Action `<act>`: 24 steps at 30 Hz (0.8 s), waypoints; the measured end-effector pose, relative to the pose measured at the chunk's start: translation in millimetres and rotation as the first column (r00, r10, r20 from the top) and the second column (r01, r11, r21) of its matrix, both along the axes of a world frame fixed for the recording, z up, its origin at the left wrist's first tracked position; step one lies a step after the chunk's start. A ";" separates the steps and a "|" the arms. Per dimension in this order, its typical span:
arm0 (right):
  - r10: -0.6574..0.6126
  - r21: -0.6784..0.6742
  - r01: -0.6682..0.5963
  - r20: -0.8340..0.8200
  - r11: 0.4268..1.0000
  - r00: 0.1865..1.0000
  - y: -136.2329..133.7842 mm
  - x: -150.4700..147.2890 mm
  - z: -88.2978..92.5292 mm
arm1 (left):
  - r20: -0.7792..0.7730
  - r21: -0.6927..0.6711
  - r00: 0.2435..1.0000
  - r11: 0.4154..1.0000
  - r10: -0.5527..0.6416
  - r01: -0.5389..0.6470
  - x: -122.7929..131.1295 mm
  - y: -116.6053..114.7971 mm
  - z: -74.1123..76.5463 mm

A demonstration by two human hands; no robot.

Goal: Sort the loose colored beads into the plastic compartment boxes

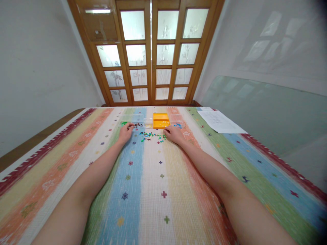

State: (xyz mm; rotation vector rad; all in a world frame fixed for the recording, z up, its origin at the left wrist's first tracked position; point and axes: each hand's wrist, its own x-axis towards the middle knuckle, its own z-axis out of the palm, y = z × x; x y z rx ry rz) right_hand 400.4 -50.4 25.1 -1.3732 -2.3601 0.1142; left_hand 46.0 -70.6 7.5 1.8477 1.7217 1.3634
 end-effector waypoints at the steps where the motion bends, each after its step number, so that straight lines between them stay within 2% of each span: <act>1: -0.001 0.001 0.001 0.000 1.000 1.000 -0.4 0.0 0.2 | 0.035 -0.003 0.999 1.000 0.026 -0.026 -3.3 2.2 -1.0; 9: 0.005 -0.001 -0.005 0.011 1.000 1.000 -1.0 0.3 1.1 | 0.284 -0.013 0.951 0.992 0.124 -0.125 -29.9 17.4 -7.9; 17: 0.003 -0.007 -0.003 0.020 1.000 1.000 0.1 -0.1 0.8 | 0.347 -0.013 0.922 0.984 0.172 -0.178 -34.9 19.4 -6.4; 20: 0.003 -0.013 -0.003 0.017 1.000 1.000 -0.5 -0.4 1.6 | 0.370 -0.033 0.915 0.987 0.161 -0.160 -32.8 18.1 -5.4; 24: 0.008 -0.012 -0.008 0.000 1.000 1.000 -2.2 -0.2 2.6 | 0.397 -0.083 0.913 0.995 0.091 -0.063 -31.4 18.4 -7.1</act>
